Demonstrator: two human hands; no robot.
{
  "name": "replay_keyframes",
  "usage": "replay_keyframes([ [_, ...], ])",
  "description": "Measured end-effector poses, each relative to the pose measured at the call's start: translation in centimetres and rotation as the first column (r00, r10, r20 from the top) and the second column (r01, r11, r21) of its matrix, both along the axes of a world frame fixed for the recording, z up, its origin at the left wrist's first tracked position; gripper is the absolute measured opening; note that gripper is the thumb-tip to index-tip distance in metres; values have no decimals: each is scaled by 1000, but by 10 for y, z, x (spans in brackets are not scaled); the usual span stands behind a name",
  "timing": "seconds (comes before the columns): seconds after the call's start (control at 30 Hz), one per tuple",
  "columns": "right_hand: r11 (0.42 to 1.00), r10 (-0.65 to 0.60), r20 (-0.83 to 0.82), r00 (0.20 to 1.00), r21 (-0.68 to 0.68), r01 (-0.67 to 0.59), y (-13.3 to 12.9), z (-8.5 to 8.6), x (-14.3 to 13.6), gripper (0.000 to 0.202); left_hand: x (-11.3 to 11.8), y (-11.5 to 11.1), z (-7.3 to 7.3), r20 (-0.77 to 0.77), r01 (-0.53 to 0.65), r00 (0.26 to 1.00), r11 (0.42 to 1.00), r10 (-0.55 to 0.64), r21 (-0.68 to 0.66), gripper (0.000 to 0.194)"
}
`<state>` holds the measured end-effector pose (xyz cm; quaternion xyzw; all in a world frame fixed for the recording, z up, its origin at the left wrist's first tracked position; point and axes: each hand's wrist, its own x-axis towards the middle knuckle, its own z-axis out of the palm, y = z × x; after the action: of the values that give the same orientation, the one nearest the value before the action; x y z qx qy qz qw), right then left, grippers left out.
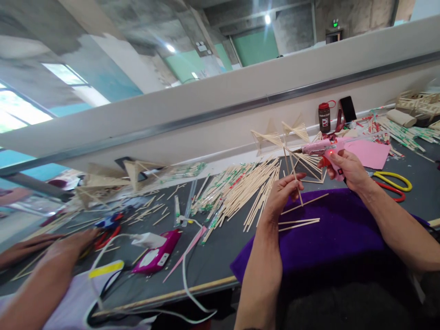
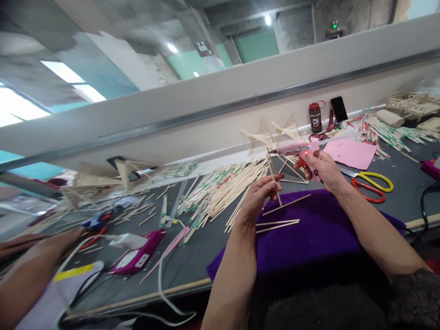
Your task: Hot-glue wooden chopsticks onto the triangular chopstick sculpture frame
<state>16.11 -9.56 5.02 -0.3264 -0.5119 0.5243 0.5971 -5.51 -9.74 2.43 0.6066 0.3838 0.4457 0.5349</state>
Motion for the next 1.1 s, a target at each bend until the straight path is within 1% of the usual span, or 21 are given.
replay_keyframes([
  [0.17, 1000, 8, -41, 999, -16, -9, -1, -2, -2, 43, 1, -1, 0, 18, 6, 1000, 1000, -7, 3, 37],
  [0.4, 1000, -5, -4, 1000, 19, 5, 3, -5, -1, 38, 3, -3, 1, 17, -4, 1000, 1000, 5, -22, 38],
  [0.57, 1000, -13, 17, 1000, 18, 13, 3, -5, 0, 38, 2, -1, 0, 10, 3, 1000, 1000, -2, -20, 38],
  [0.67, 1000, -10, 23, 1000, 16, 9, 3, -4, 0, 39, 1, 0, -1, 8, 3, 1000, 1000, -3, -20, 38],
  [0.9, 997, -68, 21, 997, 22, 68, 3, -1, -2, 44, 1, 1, -2, 27, 14, 1000, 1000, -13, -26, 38],
  [1.1, 995, -98, 75, 992, 15, 97, 5, -2, -3, 50, 1, 1, -3, 36, 16, 999, 1000, -15, -23, 38],
])
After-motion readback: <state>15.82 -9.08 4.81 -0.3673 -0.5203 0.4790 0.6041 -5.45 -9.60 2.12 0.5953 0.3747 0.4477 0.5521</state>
